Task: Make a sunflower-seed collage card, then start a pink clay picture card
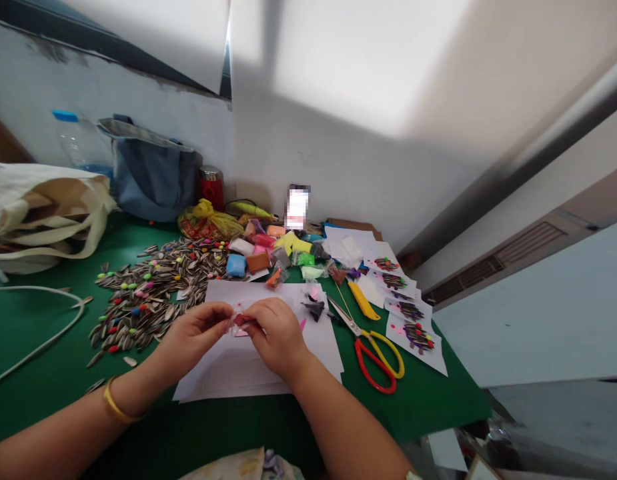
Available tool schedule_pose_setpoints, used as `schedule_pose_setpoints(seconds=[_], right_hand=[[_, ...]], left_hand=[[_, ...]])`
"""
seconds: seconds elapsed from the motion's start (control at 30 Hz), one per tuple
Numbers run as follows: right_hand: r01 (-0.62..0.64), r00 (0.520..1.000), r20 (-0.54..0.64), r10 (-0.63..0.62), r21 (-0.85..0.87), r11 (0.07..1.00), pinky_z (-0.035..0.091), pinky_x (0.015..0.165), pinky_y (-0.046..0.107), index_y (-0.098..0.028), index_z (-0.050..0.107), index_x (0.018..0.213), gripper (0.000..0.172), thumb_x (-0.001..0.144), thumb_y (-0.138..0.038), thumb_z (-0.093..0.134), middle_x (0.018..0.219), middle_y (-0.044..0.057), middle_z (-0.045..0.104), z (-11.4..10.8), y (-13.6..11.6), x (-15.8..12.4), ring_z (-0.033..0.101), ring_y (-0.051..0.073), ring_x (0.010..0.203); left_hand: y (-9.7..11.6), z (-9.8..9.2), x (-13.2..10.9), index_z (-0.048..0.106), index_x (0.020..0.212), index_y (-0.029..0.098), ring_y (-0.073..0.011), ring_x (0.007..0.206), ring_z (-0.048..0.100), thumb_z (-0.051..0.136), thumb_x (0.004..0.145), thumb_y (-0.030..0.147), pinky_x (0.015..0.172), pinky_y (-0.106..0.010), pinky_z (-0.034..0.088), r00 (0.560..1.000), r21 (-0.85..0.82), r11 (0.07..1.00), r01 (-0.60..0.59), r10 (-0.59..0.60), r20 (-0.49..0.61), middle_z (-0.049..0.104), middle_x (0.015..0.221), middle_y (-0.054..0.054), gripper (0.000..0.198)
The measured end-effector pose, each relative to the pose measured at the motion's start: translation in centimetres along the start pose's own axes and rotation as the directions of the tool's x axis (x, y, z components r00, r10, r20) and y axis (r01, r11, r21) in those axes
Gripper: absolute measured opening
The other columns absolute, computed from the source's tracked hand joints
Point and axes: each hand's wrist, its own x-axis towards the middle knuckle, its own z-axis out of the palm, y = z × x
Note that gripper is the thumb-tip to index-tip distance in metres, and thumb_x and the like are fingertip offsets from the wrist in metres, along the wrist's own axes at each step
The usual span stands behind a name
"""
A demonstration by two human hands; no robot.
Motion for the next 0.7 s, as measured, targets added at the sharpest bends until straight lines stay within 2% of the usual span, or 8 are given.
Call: schedule_pose_setpoints(seconds=[0.07, 0.17, 0.27, 0.5, 0.6, 0.7], right_hand=[[0.0, 1.0, 0.005, 0.0, 0.01, 1.0, 0.047, 0.085, 0.036, -0.022, 0.064, 0.099, 0.009, 0.094, -0.023, 0.056, 0.095, 0.006, 0.068, 0.1, 0.0, 0.0, 0.06, 0.021, 0.095], [-0.004, 1.0, 0.027, 0.004, -0.002, 1.0, 0.047, 0.084, 0.036, -0.022, 0.064, 0.097, 0.01, 0.095, -0.023, 0.054, 0.094, 0.006, 0.068, 0.1, 0.1, 0.0, 0.06, 0.02, 0.093], [0.021, 0.998, 0.066, -0.018, -0.046, 0.999, 0.047, 0.084, 0.036, -0.022, 0.065, 0.097, 0.011, 0.095, -0.022, 0.055, 0.095, 0.006, 0.067, 0.1, 0.2, -0.1, 0.059, 0.02, 0.092], [0.038, 0.992, 0.123, -0.028, -0.083, 0.996, 0.045, 0.085, 0.035, -0.021, 0.062, 0.099, 0.012, 0.088, -0.018, 0.059, 0.098, 0.006, 0.065, 0.3, -0.1, -0.3, 0.056, 0.02, 0.094], [0.053, 0.985, 0.169, -0.025, -0.164, 0.985, 0.043, 0.083, 0.036, -0.022, 0.062, 0.095, 0.015, 0.083, -0.026, 0.068, 0.095, 0.004, 0.065, 0.3, 0.0, -0.3, 0.055, 0.021, 0.092], [0.092, 0.979, 0.199, -0.041, -0.252, 0.963, 0.039, 0.08, 0.036, -0.022, 0.063, 0.092, 0.008, 0.088, -0.029, 0.063, 0.09, 0.004, 0.065, 0.3, 0.0, -0.3, 0.054, 0.021, 0.087]], left_hand=[[-0.1, -0.2, -0.1, 0.069, 0.101, 0.02, -0.0175, 0.084, 0.065, 0.059, 0.087, 0.03, 0.078, -0.031, 0.053, 0.995, 0.161, 0.982, -0.099, 0.101, -0.002, 0.071, 0.091, -0.003, 0.019], [-0.1, -0.7, -0.2, 0.07, 0.109, 0.023, -0.0179, 0.087, 0.065, 0.06, 0.09, 0.033, 0.082, -0.03, 0.051, 0.967, 0.353, 0.9, -0.254, 0.236, 0.094, 0.07, 0.094, -0.004, 0.024], [-0.2, -1.0, -0.3, 0.072, 0.103, 0.023, -0.0187, 0.086, 0.064, 0.06, 0.091, 0.037, 0.082, -0.031, 0.05, 0.945, 0.472, 0.819, -0.325, 0.3, 0.13, 0.07, 0.092, -0.005, 0.022], [0.1, -0.9, -0.3, 0.071, 0.084, 0.021, -0.0178, 0.079, 0.063, 0.059, 0.091, 0.036, 0.076, -0.03, 0.049, 0.933, 0.543, 0.764, -0.348, 0.337, 0.124, 0.069, 0.082, -0.004, 0.021], [0.6, -0.8, -0.4, 0.069, 0.08, 0.02, -0.0182, 0.078, 0.061, 0.055, 0.093, 0.034, 0.076, -0.031, 0.047, 0.927, 0.584, 0.723, -0.368, 0.333, 0.173, 0.068, 0.08, -0.004, 0.024], [1.0, -0.8, -0.3, 0.066, 0.077, 0.019, -0.0189, 0.076, 0.059, 0.049, 0.095, 0.032, 0.074, -0.033, 0.045, 0.917, 0.636, 0.662, -0.396, 0.314, 0.244, 0.066, 0.078, -0.005, 0.028]])
